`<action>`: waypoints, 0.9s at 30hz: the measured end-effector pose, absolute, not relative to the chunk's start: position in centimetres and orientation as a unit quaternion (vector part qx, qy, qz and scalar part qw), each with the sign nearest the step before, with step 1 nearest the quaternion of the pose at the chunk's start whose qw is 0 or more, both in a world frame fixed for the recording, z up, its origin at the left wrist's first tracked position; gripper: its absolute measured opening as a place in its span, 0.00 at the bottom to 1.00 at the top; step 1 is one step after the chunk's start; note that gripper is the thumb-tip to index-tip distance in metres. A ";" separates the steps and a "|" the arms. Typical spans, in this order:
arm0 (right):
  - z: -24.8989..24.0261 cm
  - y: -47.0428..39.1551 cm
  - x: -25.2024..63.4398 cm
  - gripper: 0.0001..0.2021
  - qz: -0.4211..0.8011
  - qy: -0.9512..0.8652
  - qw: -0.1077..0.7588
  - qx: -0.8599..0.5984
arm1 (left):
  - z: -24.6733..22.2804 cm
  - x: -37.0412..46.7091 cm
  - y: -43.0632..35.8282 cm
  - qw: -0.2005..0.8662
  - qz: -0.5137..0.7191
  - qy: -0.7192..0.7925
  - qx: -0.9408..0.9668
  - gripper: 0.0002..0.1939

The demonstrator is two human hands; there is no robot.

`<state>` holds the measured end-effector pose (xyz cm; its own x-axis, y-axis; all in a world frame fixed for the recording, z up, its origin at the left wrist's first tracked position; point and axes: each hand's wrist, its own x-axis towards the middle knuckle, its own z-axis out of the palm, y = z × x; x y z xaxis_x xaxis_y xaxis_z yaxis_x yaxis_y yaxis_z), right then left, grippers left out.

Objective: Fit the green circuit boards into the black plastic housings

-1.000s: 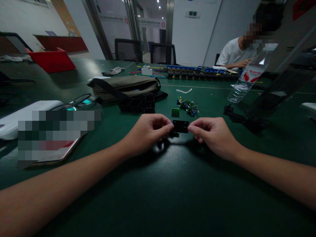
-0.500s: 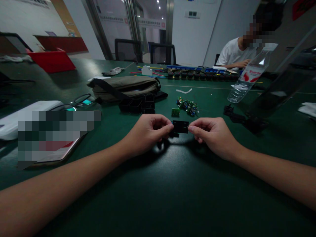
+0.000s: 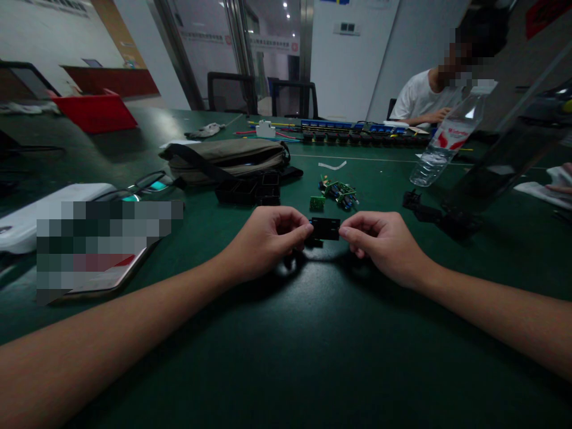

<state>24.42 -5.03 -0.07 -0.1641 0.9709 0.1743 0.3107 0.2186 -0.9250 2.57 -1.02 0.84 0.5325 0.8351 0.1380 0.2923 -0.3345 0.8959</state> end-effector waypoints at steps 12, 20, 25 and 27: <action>-0.5 -5.0 24.4 0.10 0.399 -0.658 0.437 -0.465 | 0.7 2.6 -1.5 0.364 0.323 0.361 0.796 0.10; -0.5 -5.0 24.1 0.10 0.386 -0.662 0.446 -0.462 | 0.4 2.5 -1.5 0.209 0.315 0.350 0.857 0.10; -0.5 -5.1 24.0 0.10 0.363 -0.671 0.458 -0.456 | 0.6 2.2 -1.4 0.022 0.332 0.341 0.879 0.09; -0.6 -5.2 24.0 0.10 0.352 -0.671 0.466 -0.458 | 0.7 2.0 -1.3 -0.027 0.337 0.332 0.881 0.07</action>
